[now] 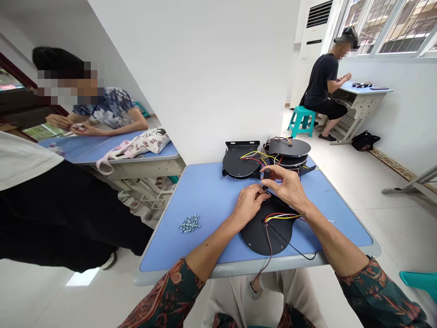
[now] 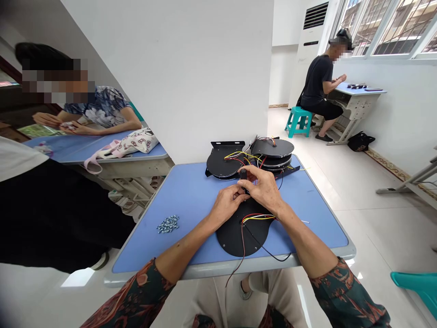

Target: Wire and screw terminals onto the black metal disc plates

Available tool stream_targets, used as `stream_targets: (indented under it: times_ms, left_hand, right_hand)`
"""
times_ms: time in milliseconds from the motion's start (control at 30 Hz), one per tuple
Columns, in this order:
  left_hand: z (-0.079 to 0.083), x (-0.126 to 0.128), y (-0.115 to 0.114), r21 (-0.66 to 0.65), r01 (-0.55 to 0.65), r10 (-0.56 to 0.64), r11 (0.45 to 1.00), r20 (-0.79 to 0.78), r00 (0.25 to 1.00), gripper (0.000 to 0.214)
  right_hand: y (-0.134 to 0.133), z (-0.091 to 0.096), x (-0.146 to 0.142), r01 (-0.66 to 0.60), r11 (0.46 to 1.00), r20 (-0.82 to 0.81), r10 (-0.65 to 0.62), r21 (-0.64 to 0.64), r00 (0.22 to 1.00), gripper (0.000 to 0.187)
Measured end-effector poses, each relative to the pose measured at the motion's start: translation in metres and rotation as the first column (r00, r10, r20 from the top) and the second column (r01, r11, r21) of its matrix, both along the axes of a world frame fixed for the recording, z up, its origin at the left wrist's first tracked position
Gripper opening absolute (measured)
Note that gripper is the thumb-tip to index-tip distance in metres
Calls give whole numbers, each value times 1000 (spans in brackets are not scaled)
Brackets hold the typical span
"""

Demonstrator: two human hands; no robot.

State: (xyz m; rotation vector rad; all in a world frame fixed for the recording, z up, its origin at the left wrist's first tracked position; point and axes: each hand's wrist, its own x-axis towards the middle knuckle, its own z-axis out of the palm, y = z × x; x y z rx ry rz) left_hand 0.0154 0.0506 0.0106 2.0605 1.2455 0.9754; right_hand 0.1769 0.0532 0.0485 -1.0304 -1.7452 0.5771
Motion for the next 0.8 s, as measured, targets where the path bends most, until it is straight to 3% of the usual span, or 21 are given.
stream_targets:
  times_ms: [200,400,667,800]
  left_hand:
    - [1,-2,-2,31,63,-62,998,-48,997,10]
    - [-1,-3,0,80,82,-78,993,-54,995,21]
    - [-1,-1,1,70,57,-54,996,-44,998,14]
    - [-1,-2,0,55,52,-50,997,-35,998,13]
  right_hand:
    - [0,1,2,-79,997,-47,78,-9,996,34]
    - [-4,5,1,-171,985,-7,171,-14,985,35]
    - [-2,2,0,-10,1000,36,10,1,999,27]
    - [-1,2,1,-31,999,24,31,5,999,22]
